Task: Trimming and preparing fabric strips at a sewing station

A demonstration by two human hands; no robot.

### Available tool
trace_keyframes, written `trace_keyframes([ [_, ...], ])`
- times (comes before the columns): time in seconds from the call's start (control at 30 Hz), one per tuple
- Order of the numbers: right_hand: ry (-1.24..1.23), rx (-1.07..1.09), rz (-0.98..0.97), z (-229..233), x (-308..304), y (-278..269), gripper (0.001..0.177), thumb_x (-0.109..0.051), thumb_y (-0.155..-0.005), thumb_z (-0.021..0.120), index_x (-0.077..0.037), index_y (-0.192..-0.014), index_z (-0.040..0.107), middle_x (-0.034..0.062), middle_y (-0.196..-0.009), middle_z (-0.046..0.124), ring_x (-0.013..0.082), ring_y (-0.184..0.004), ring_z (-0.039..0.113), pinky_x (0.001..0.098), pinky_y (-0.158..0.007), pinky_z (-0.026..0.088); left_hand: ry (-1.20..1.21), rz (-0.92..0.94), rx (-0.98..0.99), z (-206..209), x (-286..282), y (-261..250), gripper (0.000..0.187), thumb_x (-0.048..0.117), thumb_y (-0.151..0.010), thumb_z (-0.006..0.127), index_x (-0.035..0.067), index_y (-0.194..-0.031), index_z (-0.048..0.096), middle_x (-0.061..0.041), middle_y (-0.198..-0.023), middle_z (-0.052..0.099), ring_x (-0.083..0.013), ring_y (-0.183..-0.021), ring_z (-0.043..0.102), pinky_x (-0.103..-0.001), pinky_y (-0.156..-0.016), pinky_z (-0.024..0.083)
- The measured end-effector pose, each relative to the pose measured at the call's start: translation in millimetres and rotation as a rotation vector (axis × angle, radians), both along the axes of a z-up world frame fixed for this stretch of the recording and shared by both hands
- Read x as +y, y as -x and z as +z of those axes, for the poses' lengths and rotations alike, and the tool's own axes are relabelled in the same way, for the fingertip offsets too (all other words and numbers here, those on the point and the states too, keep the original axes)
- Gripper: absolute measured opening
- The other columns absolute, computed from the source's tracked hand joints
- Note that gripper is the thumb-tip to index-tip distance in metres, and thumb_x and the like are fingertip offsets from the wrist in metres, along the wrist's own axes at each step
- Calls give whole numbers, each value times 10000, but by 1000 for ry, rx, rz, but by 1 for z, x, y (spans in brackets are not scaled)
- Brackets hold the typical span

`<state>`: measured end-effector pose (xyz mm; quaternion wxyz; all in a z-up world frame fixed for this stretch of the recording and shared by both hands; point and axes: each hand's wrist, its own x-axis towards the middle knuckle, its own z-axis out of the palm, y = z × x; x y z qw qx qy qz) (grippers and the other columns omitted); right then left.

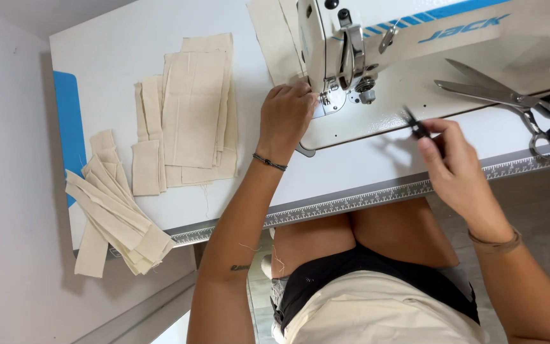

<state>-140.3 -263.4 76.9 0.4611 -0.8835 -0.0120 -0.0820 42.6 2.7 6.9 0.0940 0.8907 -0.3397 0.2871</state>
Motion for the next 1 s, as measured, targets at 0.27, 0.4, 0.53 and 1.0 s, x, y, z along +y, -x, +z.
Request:
trace_keyframes([
  [0.27, -686, 486, 115, -9, 62, -28, 434, -388, -1115, 399, -9, -1200, 592, -99, -798, 267, 19, -629, 241, 205, -504, 255, -43, -16, 57, -32, 3, -28, 73, 200, -918, 777, 148, -970, 778, -41, -966, 729, -206, -980, 717, -388, -935, 537],
  [0.4, -1045, 736, 52, 4, 90, -53, 444, -366, -1134, 287, 17, -1191, 504, -49, -780, 274, 35, -566, 253, 191, -432, 184, -70, 1, 34, -29, -2, -25, 104, 195, -908, 786, 128, -979, 749, -55, -965, 717, -209, -971, 709, -378, -908, 550],
  [0.53, -1203, 781, -24, 0, 113, -67, 383, -317, -1137, 303, 22, -1198, 471, -55, -792, 257, 7, -597, 258, 131, -438, 175, 2, -14, 8, -15, 2, -20, 44, 122, -900, 752, 96, -924, 726, -63, -863, 681, -224, -883, 714, -370, -853, 560],
  [1.0, -1187, 727, 0, -4, 143, -87, 325, -312, -1135, 378, -11, -1102, 497, -74, -753, 281, -34, -542, 265, 93, -381, 194, 221, -23, 378, 25, 56, 9, 52, 196, -817, 697, 147, -803, 706, -27, -785, 652, -237, -823, 702, -413, -887, 526],
])
